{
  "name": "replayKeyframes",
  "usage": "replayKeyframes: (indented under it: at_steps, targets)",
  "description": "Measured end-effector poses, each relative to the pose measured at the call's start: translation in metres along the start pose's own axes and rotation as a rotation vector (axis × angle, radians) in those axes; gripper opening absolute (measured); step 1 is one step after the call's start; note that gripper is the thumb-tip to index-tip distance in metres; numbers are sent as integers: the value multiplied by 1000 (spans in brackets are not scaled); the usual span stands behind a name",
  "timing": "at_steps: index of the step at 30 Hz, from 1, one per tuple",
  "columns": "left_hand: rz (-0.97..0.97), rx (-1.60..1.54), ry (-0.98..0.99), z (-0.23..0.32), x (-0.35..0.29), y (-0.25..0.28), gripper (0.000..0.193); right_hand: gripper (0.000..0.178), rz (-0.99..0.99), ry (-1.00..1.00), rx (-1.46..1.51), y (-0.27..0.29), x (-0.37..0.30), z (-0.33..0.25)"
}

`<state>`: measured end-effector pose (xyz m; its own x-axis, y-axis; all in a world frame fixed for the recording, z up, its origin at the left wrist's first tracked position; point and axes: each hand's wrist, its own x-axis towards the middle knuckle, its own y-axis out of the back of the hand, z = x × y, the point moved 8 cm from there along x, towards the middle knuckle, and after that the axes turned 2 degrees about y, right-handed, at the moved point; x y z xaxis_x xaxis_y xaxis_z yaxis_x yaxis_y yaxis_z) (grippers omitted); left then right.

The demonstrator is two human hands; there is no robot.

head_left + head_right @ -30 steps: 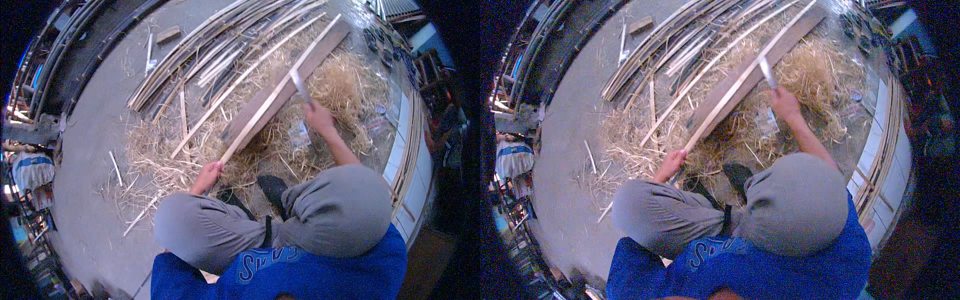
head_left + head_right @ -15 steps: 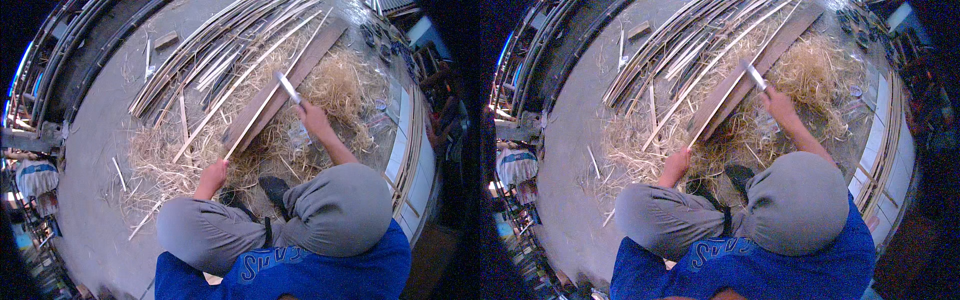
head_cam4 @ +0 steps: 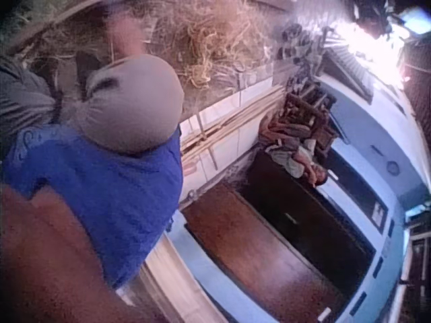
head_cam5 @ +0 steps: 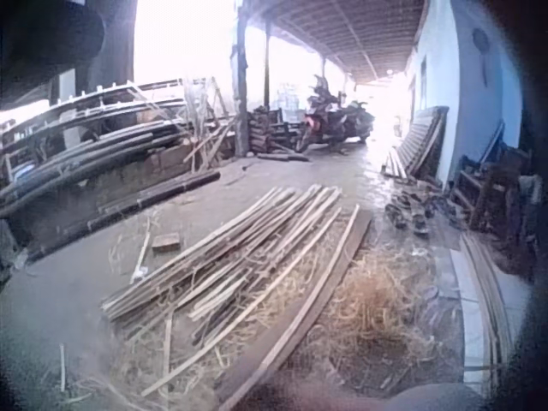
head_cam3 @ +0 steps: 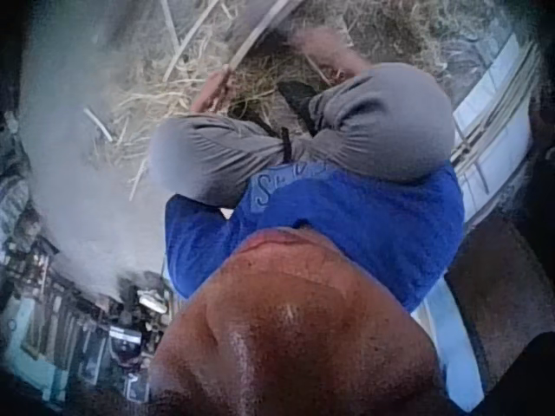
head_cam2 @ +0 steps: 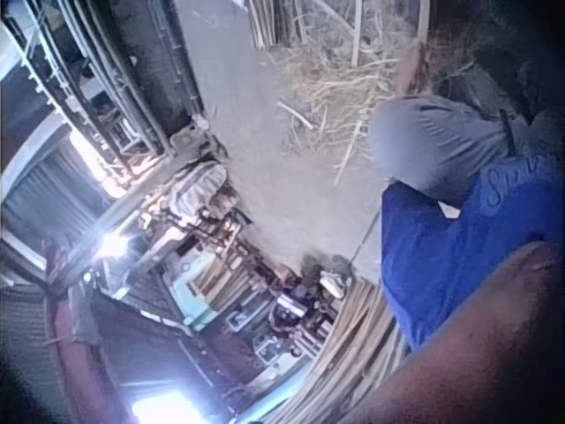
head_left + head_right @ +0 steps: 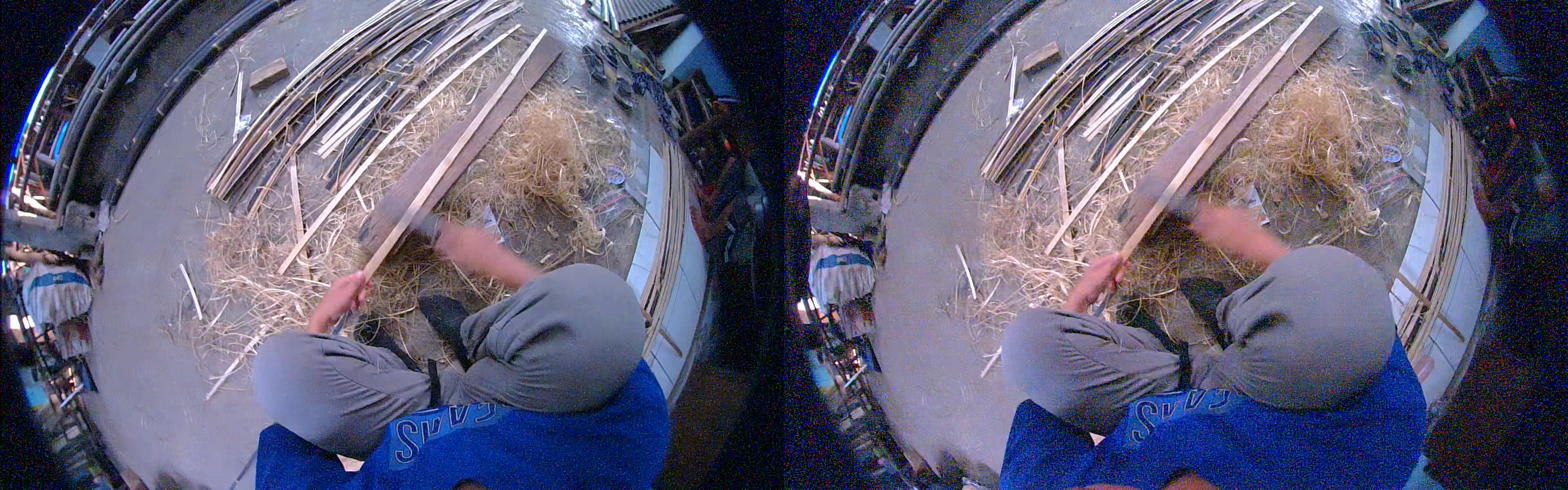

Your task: The person sits on the floor and uses a knife to split long bamboo strips into thinner pieces. They repeatedly position the bamboo on a wooden block, split it with the knife, and set the finished strips aside.

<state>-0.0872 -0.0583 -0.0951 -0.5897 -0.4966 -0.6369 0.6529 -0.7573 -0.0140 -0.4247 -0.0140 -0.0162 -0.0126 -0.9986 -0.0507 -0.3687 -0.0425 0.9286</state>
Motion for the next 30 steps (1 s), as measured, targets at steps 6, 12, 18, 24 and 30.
replayKeyframes:
  at_steps: [6,12,18,24,30]
  targets:
    - [76,126,-18,-43,-10,30,40,31,237,-409,128,16,-21,94]
    - [497,810,-371,26,-14,10,36,31,40,-300,192,-3,-10,6]
    - [355,1060,-245,-18,-20,18,42,41,173,-587,133,28,-40,141]
    - [108,465,-104,-9,14,11,53,39,-135,-165,-143,-42,-11,22]
    - [175,419,-143,-25,-9,30,51,37,183,-324,104,5,1,51]
